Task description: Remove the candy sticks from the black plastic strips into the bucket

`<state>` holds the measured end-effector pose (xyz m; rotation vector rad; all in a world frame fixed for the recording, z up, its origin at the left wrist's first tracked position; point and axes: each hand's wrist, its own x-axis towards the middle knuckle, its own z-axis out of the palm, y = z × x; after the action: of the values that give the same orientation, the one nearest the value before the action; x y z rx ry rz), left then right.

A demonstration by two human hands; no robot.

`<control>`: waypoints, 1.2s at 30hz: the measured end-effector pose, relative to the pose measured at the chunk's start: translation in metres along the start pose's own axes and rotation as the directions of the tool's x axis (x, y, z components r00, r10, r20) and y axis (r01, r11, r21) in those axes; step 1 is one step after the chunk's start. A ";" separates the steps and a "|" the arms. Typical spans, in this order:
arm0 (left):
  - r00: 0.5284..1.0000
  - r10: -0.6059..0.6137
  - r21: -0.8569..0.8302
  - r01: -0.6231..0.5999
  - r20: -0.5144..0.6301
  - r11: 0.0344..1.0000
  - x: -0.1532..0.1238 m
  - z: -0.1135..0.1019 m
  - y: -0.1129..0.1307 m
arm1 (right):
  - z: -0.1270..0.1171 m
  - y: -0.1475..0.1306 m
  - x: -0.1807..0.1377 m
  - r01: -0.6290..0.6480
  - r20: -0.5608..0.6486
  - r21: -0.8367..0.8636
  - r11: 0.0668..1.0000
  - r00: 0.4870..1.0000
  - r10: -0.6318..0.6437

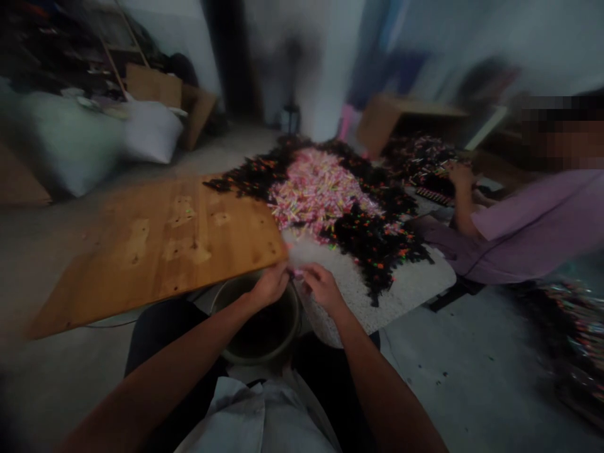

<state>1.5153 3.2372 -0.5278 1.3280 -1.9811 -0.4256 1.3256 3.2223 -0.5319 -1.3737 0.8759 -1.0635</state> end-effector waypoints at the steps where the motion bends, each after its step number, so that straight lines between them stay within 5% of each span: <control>1: 1.000 0.004 0.002 -0.004 0.004 1.000 0.001 -0.001 0.001 | 0.001 -0.001 0.000 0.004 -0.014 0.009 1.000 1.000 -0.003; 6: 1.000 0.005 0.045 -0.006 0.010 0.999 0.002 -0.006 0.003 | 0.004 -0.002 -0.001 0.034 -0.101 0.014 0.999 0.994 -0.032; 11: 0.999 0.009 0.124 -0.013 0.030 0.992 0.003 -0.007 0.003 | 0.003 0.001 -0.002 0.041 -0.008 -0.064 0.997 0.999 -0.042; 16: 0.997 0.058 0.186 -0.065 0.044 0.980 0.005 -0.009 -0.003 | 0.000 -0.001 -0.003 0.012 -0.046 -0.004 1.000 0.999 -0.012; 36: 0.978 0.091 0.197 -0.128 0.188 0.972 0.005 -0.011 -0.009 | -0.008 0.002 -0.008 0.035 0.116 -0.219 0.975 0.993 -0.009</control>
<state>1.5284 3.2306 -0.5236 1.3369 -2.2885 -0.2996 1.3160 3.2268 -0.5346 -1.6167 0.9166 -0.9145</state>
